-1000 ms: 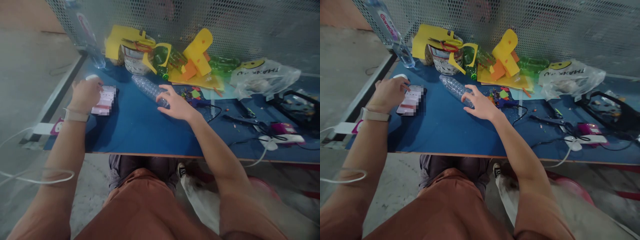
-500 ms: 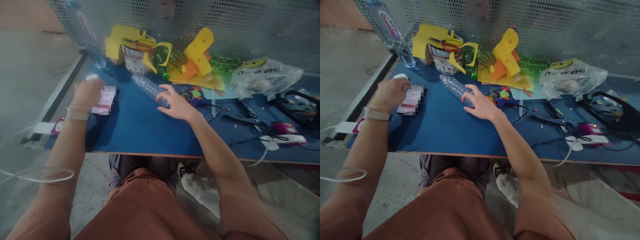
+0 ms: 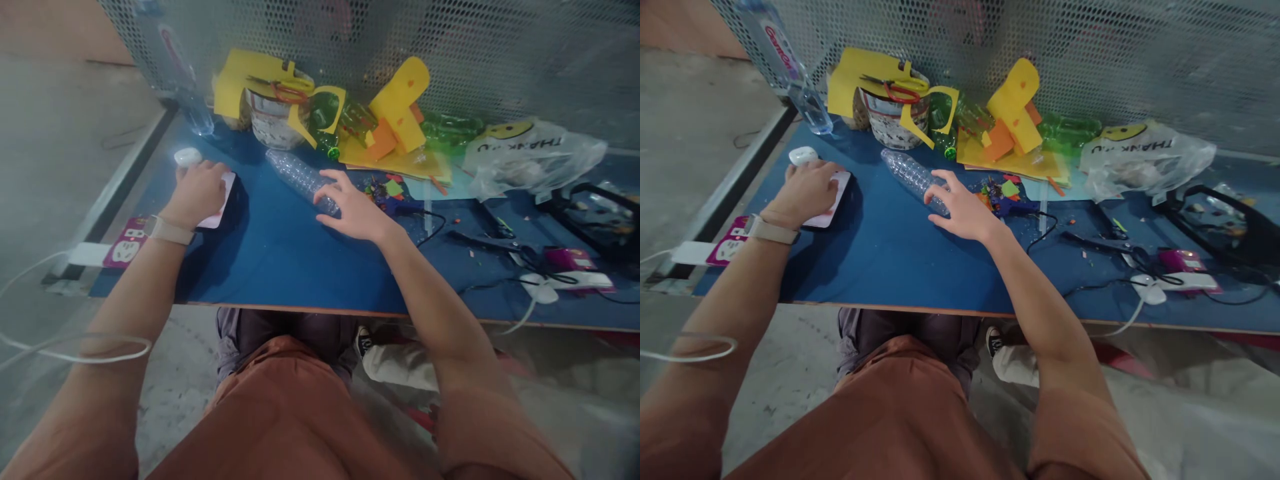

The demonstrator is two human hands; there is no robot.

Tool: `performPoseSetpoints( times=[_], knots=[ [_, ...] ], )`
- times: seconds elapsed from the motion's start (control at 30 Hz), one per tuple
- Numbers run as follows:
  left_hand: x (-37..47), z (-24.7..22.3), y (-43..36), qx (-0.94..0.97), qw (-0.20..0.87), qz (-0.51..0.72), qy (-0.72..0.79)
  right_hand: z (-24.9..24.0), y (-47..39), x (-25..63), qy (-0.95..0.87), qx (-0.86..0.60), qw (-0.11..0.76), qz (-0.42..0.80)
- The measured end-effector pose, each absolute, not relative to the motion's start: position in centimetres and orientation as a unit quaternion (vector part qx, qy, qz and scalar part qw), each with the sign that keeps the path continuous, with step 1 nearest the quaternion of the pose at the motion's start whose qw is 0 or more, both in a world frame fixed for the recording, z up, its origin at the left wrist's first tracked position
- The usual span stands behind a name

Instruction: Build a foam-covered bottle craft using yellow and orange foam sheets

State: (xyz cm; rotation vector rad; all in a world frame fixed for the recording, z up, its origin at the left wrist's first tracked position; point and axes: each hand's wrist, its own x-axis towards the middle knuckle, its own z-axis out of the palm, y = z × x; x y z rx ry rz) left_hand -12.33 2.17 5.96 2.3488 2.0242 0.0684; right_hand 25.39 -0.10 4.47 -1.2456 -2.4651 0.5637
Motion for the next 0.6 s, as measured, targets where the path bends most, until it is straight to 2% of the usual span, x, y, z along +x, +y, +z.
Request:
performPoseSetpoints(
  times=[0.3, 0.47, 0.6],
  knots=[
    [-11.0, 4.7, 2.6, 0.784, 0.028, 0.107, 0.611, 4.4, 0.0, 25.3, -0.863, -0.437, 0.158, 0.198],
    [-8.2, 3.5, 1.9, 0.872, 0.102, 0.191, 0.438, 4.4, -0.1, 25.2, -0.864, -0.437, 0.163, 0.191],
    [-6.5, 2.7, 1.2, 0.917, 0.131, 0.201, 0.318, 4.2, -0.4, 24.8, -0.863, -0.434, 0.178, 0.19]
  ],
)
